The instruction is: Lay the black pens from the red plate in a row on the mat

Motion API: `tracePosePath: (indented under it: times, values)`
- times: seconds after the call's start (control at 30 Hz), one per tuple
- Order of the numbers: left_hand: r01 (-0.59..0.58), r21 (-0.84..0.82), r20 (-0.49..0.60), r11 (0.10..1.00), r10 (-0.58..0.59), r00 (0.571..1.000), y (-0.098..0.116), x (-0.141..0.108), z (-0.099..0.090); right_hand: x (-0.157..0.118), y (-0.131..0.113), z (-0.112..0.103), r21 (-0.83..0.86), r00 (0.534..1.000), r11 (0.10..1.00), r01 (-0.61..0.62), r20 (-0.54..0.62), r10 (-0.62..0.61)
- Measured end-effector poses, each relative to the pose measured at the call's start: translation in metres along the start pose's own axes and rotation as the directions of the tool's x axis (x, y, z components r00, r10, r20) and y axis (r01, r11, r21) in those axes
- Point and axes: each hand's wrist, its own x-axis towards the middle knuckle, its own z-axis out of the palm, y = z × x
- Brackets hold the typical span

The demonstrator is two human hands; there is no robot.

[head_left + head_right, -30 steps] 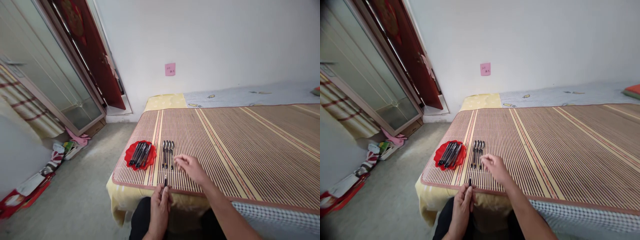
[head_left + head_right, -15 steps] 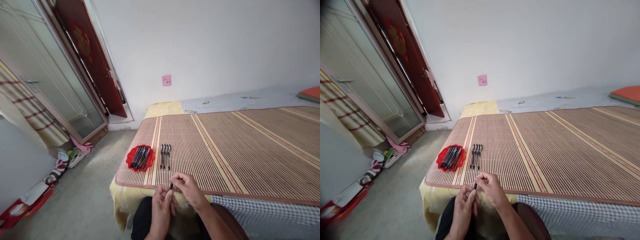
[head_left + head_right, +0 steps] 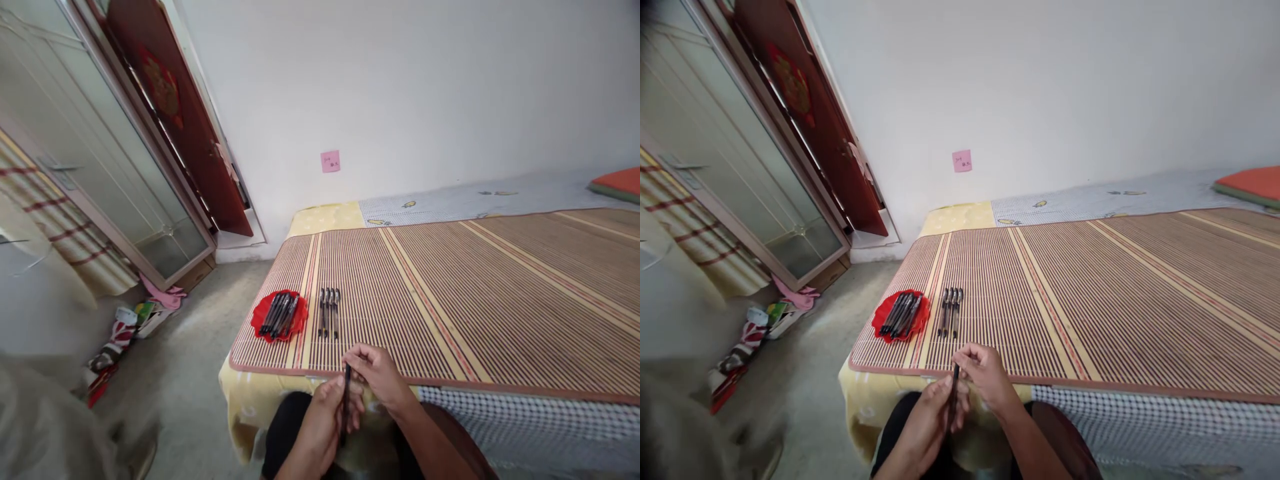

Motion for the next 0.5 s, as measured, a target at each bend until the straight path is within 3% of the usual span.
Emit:
tracePosePath:
  times: [0.07, 0.2, 0.27, 0.4, 0.5]
  values:
    - [0.011, -0.015, -0.043, 1.000, -0.012, 0.999, -0.0008, 0.0008, -0.0001, 0.0004, 0.0023, -0.0003, 0.004, 1.000, 1.000, -0.009, -0.015, 0.009]
    - [-0.086, 0.116, -0.146, 0.990, 0.102, 0.984, -0.0016, 0.0035, -0.0046, 0.0028, 0.0025, -0.0012, -0.031, 0.998, 0.999, 0.005, -0.056, -0.007]
    - [-0.089, 0.107, -0.118, 0.990, 0.101, 0.988, -0.0007, 0.0032, -0.0058, 0.0032, 0.0006, -0.0019, -0.008, 0.998, 1.000, -0.012, -0.057, 0.011]
    - [0.023, -0.002, -0.052, 1.000, -0.023, 0.998, 0.0020, 0.0003, -0.0041, 0.0016, -0.0009, -0.0032, 0.091, 0.997, 0.993, -0.076, -0.004, 0.076]
    - [-0.020, 0.018, -0.059, 1.000, 0.021, 0.998, 0.0039, -0.0003, -0.0030, 0.0000, -0.0001, -0.0049, 0.113, 0.997, 0.990, -0.080, 0.024, 0.078]
